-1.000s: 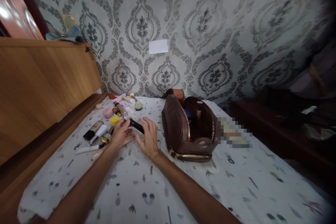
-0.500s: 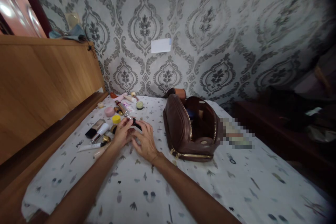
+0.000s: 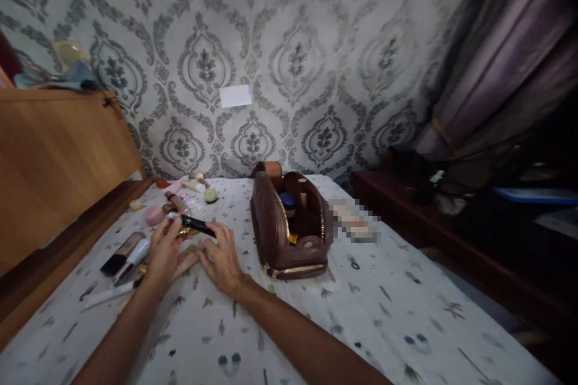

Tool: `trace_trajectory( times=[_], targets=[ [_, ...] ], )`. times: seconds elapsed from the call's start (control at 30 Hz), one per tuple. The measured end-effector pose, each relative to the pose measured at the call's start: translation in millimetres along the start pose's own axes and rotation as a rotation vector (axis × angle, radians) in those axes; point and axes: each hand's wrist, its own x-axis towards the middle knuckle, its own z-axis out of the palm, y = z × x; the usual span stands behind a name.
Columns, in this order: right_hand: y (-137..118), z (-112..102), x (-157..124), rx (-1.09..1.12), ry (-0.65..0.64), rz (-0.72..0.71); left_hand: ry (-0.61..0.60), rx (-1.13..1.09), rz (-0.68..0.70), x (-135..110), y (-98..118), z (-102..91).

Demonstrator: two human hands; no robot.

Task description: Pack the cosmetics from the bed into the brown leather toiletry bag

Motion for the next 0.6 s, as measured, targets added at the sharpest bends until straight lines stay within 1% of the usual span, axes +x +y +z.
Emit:
trace_trajectory(
  times=[0.1, 0.33, 0.47, 0.6],
  targets=[
    [1, 0, 0, 0.018, 0.014, 0.062, 0.048, 0.004, 0.052, 1, 6, 5.0],
    [10, 5, -3, 0.089, 0.082, 0.184, 0.045, 0.045, 0.153, 5, 22, 18.5],
    [14, 8, -2, 0.122, 0.087, 0.261, -0.012, 0.047, 0.233, 10, 29, 29.5],
    [16, 9, 0, 0.144, 0.105, 0.307, -0.056, 0.036, 0.227, 11, 32, 41.2]
  ],
)
